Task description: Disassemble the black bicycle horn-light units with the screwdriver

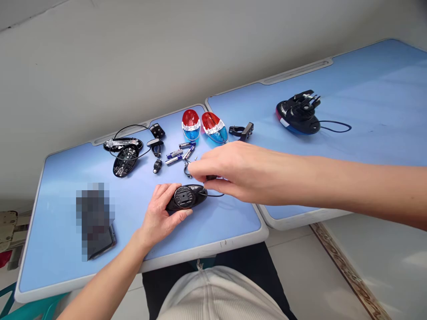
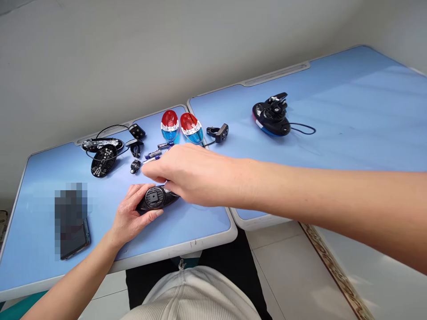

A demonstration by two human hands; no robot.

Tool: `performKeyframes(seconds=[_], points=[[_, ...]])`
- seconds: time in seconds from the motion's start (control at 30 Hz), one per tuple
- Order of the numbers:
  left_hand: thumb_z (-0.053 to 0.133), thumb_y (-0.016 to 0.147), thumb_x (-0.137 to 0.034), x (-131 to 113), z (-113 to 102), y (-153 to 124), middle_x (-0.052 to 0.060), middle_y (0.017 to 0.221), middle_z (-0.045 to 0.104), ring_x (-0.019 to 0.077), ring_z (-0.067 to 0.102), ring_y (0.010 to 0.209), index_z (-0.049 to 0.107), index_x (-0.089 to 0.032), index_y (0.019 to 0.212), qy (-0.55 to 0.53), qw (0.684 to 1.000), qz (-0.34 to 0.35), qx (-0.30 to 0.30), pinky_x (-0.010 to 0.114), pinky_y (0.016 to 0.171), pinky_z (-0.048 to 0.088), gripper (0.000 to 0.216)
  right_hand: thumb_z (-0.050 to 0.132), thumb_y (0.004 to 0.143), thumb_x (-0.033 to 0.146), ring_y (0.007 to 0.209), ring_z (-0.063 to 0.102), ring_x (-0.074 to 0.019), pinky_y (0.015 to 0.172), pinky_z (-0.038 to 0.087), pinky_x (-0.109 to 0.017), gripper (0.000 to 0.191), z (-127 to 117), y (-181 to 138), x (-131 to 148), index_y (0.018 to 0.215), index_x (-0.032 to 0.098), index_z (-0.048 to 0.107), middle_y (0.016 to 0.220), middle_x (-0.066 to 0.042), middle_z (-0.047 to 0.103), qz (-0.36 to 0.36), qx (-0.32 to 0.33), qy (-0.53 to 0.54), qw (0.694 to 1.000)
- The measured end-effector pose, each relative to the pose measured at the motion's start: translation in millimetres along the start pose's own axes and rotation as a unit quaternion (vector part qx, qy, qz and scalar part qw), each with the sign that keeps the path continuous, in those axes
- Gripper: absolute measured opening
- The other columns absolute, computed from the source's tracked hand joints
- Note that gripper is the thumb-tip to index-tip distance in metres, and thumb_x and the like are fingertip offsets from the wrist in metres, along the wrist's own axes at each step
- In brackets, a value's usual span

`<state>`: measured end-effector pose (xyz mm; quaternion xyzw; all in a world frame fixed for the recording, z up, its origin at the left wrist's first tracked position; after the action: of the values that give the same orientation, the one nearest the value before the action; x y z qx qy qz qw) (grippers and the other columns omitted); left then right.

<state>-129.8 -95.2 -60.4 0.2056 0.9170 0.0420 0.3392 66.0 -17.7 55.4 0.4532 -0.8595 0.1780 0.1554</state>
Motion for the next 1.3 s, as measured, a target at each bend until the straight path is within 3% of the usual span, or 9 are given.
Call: performKeyframes(seconds=[0.1,0.27,0.47,0.63,0.83,1.0,1.17,1.3], points=[[0.057,0.085,-0.048,-0.1,-0.4,0.2,0.007,0.097,0.060,0.0191,0.050,0.086,0.053,-0.017,0.117,0.000,1.000,0.002,0.001,0.033,0.077,0.045,0.045,0.053,0.082,0.009,0.057,0.039,-0.0087,0.052,0.023,-0.025,0.019,0.0,-1.5,-0.6,0.067,0.017,0.047,0.067,0.001,0.050,-0.026,0.012,-0.003,1.000],[0.058,0.084,-0.047,-0.3,0.0,-0.1,0.007,0.098,0.060,0.0194,0.050,0.085,0.054,-0.018,0.118,0.009,1.000,-0.009,0.008,0.034,0.076,0.046,0.044,0.057,0.085,0.026,0.050,0.038,-0.0104,0.051,0.021,-0.027,0.012,2.2,-1.7,1.1,0.078,0.018,0.052,0.056,0.003,0.048,0.052,-0.024,-0.073,0.996],[0.058,0.084,-0.046,0.2,0.3,-0.2,0.008,0.100,0.060,0.0204,0.050,0.088,0.053,-0.019,0.119,0.007,1.000,-0.009,0.009,0.035,0.078,0.046,0.045,0.054,0.081,0.012,0.055,0.043,-0.0100,0.052,0.023,-0.025,0.008,3.5,-3.9,4.4,0.084,0.018,0.050,0.069,0.000,0.056,0.012,-0.016,-0.058,0.998],[0.058,0.084,-0.047,0.2,0.8,0.0,0.007,0.097,0.060,0.0200,0.050,0.086,0.054,-0.018,0.118,-0.002,1.000,0.001,0.002,0.035,0.077,0.046,0.045,0.053,0.086,0.023,0.048,0.035,-0.0103,0.050,0.020,-0.027,0.013,4.3,-2.6,4.8,0.075,0.019,0.048,0.055,0.003,0.047,0.050,-0.018,-0.080,0.995],[0.059,0.083,-0.046,0.0,0.2,-0.1,0.008,0.098,0.060,0.0206,0.050,0.088,0.055,-0.019,0.116,0.001,1.000,-0.018,0.011,0.035,0.078,0.046,0.043,0.054,0.079,0.007,0.056,0.041,-0.0098,0.052,0.023,-0.025,0.014,0.1,-3.4,5.7,0.074,0.018,0.047,0.069,0.001,0.054,0.024,0.007,-0.016,1.000],[0.058,0.083,-0.046,-0.1,0.2,-0.1,0.008,0.096,0.060,0.0209,0.050,0.087,0.055,-0.019,0.118,0.005,1.000,-0.013,0.017,0.036,0.078,0.045,0.043,0.056,0.085,0.028,0.047,0.028,-0.0099,0.050,0.018,-0.026,0.017,2.6,-2.8,4.9,0.073,0.020,0.047,0.052,0.006,0.038,0.067,-0.003,-0.056,0.996],[0.057,0.084,-0.045,-0.9,1.1,-0.6,0.008,0.096,0.059,0.0208,0.049,0.086,0.054,-0.019,0.117,0.006,1.000,-0.013,0.014,0.035,0.078,0.045,0.042,0.053,0.080,0.012,0.048,0.032,-0.0096,0.050,0.018,-0.026,0.009,5.5,-3.3,7.0,0.080,0.019,0.048,0.057,0.004,0.045,0.022,-0.013,-0.072,0.997],[0.057,0.085,-0.045,-1.1,2.1,-1.5,0.008,0.096,0.059,0.0209,0.048,0.086,0.053,-0.018,0.118,0.007,1.000,-0.005,0.012,0.036,0.079,0.044,0.043,0.054,0.085,0.026,0.044,0.026,-0.0095,0.049,0.017,-0.026,0.011,6.0,-2.2,6.4,0.078,0.019,0.049,0.053,0.005,0.041,0.060,0.004,-0.108,0.992]])
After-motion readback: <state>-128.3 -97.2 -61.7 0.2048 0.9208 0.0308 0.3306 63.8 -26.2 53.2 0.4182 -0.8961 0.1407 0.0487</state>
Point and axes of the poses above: each hand's wrist, its own y-axis towards the middle knuckle, its own z-axis out of the palm, x = y × z, the point moved 1 cm from there along y, towards the middle knuckle
